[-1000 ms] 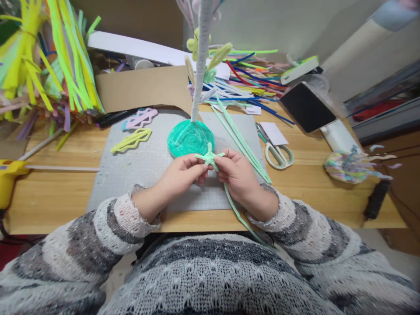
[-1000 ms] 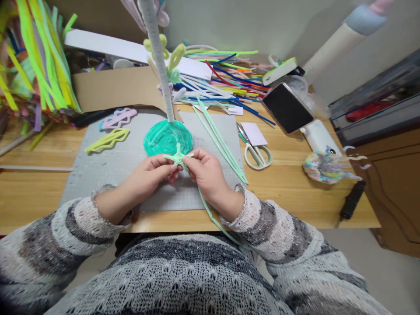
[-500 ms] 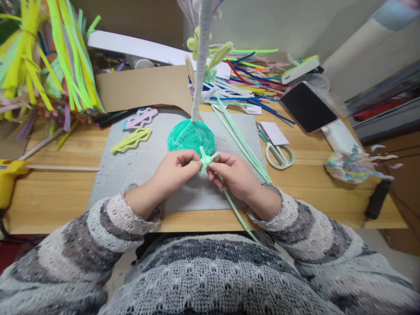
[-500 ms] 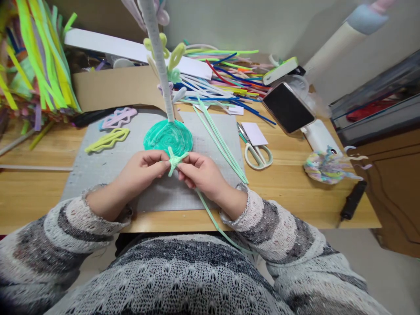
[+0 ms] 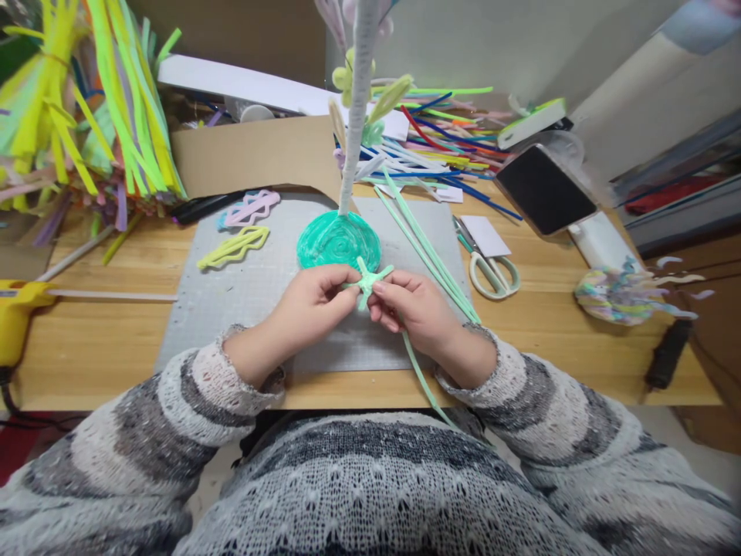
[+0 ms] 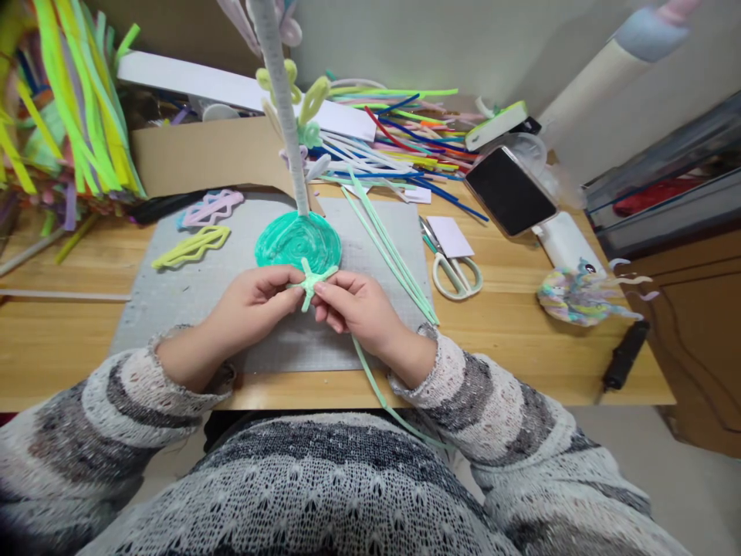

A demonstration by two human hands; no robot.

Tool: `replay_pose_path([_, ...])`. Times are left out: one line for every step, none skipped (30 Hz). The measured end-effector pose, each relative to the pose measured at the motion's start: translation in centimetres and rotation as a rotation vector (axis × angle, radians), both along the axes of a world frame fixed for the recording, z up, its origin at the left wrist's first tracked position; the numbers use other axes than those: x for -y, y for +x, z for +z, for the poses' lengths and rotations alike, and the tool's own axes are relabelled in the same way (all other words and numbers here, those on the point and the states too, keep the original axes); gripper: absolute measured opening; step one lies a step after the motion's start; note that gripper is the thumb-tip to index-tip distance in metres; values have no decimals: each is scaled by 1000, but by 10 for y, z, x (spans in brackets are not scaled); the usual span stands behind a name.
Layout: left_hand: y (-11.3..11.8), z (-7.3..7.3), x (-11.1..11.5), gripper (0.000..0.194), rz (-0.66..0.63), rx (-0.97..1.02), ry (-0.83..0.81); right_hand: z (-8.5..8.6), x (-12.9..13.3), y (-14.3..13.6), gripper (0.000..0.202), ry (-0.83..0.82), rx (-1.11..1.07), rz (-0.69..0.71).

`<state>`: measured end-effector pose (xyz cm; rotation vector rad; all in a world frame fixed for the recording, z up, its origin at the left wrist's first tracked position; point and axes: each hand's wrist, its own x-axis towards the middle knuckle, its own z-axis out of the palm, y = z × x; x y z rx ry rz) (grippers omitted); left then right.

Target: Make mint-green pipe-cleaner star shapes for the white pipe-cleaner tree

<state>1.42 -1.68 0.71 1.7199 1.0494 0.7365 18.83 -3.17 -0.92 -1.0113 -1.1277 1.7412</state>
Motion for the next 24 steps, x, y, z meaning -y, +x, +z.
replay_pose_path([0, 0, 0, 17, 4, -19, 22, 0, 0, 0, 26, -1, -4, -4])
replay_pose_path([0, 0, 1, 18, 9, -37, 44, 0, 0, 0, 25, -1, -7, -5])
replay_pose_path([0, 0, 1, 19, 10, -49, 64, -1, 0, 0, 24, -1, -9, -4])
replay_pose_path([0, 0, 1, 20, 8, -55, 78, -1, 0, 0, 24, -4, -11, -3])
replay_pose_path([0, 0, 1, 20, 4, -55, 87, -1, 0, 0, 23, -10, -15, -1])
replay_pose_path([0, -1, 1, 21, -1, -53, 92, -1, 0, 0, 23, -21, -21, 3])
replay_pose_path([0, -1, 0, 21, -7, -50, 94, -1, -1, 1, 23, -36, -30, 12])
replay_pose_path([0, -1, 0, 21, -15, -47, 95, -1, -1, 1, 23, -54, -42, 24])
replay_pose_path([0, -2, 0, 21, -20, -44, 99, -1, -2, 2, 23, -74, -55, 39])
replay_pose_path([0, -2, -1, 22, -25, -42, 104, 0, -2, 2, 23, -94, -68, 54])
replay_pose_path([0, -2, -1, 23, -30, -39, 105, 0, -3, 3, 23, -113, -79, 69])
replay_pose_path([0, -2, -1, 23, -34, -36, 103, 0, -3, 3, 23, -127, -90, 79])
replay_pose_path([0, -2, -1, 23, -38, -31, 95, 0, -3, 4, 23, -136, -96, 85])
replay_pose_path([-1, -2, -1, 23, -39, -25, 82, 0, -3, 4, 23, -140, -99, 88])
replay_pose_path([-1, -3, -1, 23, -39, -18, 67, 0, -3, 4, 23, -139, -98, 87])
replay_pose_path([-1, -3, -1, 24, -38, -9, 51, -1, -3, 4, 23, -134, -94, 85])
replay_pose_path([-1, -3, -1, 24, -37, 0, 38, -1, -3, 5, 23, -127, -87, 81])
replay_pose_path([-1, -3, -1, 24, -37, 8, 25, -2, -2, 4, 23, -116, -80, 76])
replay_pose_path([-1, -3, -1, 25, -37, 15, 13, -2, -2, 4, 23, -104, -71, 69])
replay_pose_path([-1, -2, -1, 25, -36, 19, 2, -2, -2, 4, 24, -90, -62, 62])
replay_pose_path([0, -2, -1, 25, -35, 22, -12, -3, -2, 4, 24, -75, -53, 53])
replay_pose_path([0, -1, -1, 24, -32, 29, -30, -3, -2, 3, 24, -63, -44, 45])
replay_pose_path([1, -1, -1, 22, -29, 45, -58, -2, -1, 3, 24, -54, -37, 36])
replay_pose_path([2, 0, -1, 20, -23, 74, -93, -2, -1, 2, 24, -46, -31, 27])
